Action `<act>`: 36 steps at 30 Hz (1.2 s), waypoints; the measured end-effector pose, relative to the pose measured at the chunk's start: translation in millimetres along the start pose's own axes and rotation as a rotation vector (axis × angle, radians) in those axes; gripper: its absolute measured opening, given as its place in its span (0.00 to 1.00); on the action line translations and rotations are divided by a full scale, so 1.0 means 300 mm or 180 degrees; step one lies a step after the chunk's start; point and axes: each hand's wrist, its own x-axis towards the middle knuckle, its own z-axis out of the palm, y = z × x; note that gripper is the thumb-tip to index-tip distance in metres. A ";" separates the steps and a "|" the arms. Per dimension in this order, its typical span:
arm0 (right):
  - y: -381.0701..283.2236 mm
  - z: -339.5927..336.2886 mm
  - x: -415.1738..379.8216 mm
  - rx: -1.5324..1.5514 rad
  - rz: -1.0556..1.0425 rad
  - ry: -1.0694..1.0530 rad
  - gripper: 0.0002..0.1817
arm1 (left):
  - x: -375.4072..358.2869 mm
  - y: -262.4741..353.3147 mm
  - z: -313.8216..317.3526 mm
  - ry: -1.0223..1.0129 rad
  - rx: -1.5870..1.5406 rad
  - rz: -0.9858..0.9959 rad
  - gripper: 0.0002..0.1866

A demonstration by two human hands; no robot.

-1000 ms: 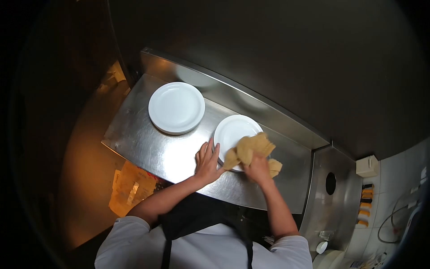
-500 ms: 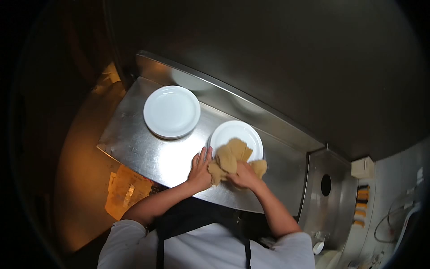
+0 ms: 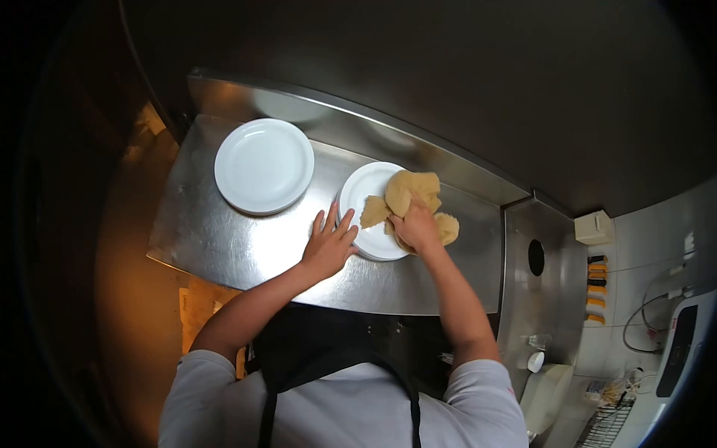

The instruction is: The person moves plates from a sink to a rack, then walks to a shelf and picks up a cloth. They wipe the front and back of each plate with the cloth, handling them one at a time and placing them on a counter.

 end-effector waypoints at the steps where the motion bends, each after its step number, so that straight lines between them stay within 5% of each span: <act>1: 0.002 0.027 -0.039 -0.0039 0.0081 0.0224 0.34 | 0.012 -0.020 0.011 0.0028 -0.0103 0.0092 0.26; 9: -0.031 -0.010 -0.260 0.0323 0.0130 -0.0638 0.33 | -0.029 -0.002 -0.012 -0.0002 -0.0319 0.0344 0.16; 14: -0.053 0.102 -0.055 -0.0445 -0.0228 0.0921 0.33 | -0.177 0.093 0.057 0.0426 -0.0522 0.0379 0.22; 16: -0.184 0.066 0.043 0.0454 0.0632 -0.0298 0.36 | -0.221 0.114 0.075 0.0223 -0.0452 0.0311 0.30; 21: -0.210 0.189 -0.172 0.0473 -0.0735 -0.0797 0.37 | -0.264 0.122 0.086 -0.0284 -0.0390 0.0473 0.36; 23: -0.187 0.128 -0.290 0.0916 -0.0427 -0.0987 0.37 | -0.294 0.117 0.122 -0.0502 -0.0774 0.0650 0.36; 26: -0.090 0.026 -0.317 0.0695 0.0373 -0.1689 0.36 | -0.302 0.129 0.081 -0.0863 0.0043 0.0978 0.36; 29: 0.053 0.046 -0.195 -0.0624 -0.1038 -0.0449 0.35 | -0.297 0.114 0.052 -0.0488 0.0027 0.1091 0.37; 31: 0.023 0.091 -0.076 -0.1062 -0.0638 0.0208 0.35 | -0.297 0.111 0.030 -0.0386 -0.0232 0.1025 0.37; 34: -0.103 0.117 0.101 0.0978 -0.0112 -0.0932 0.37 | -0.292 0.115 0.016 -0.0510 -0.0658 0.0713 0.39; 35: -0.160 0.163 0.081 0.0822 -0.0525 -0.0323 0.37 | -0.290 0.117 0.019 -0.0452 -0.0866 0.0579 0.39; 36: -0.212 0.158 0.052 0.0649 -0.0932 -0.0429 0.38 | -0.290 0.115 0.021 -0.0381 -0.1065 0.0448 0.39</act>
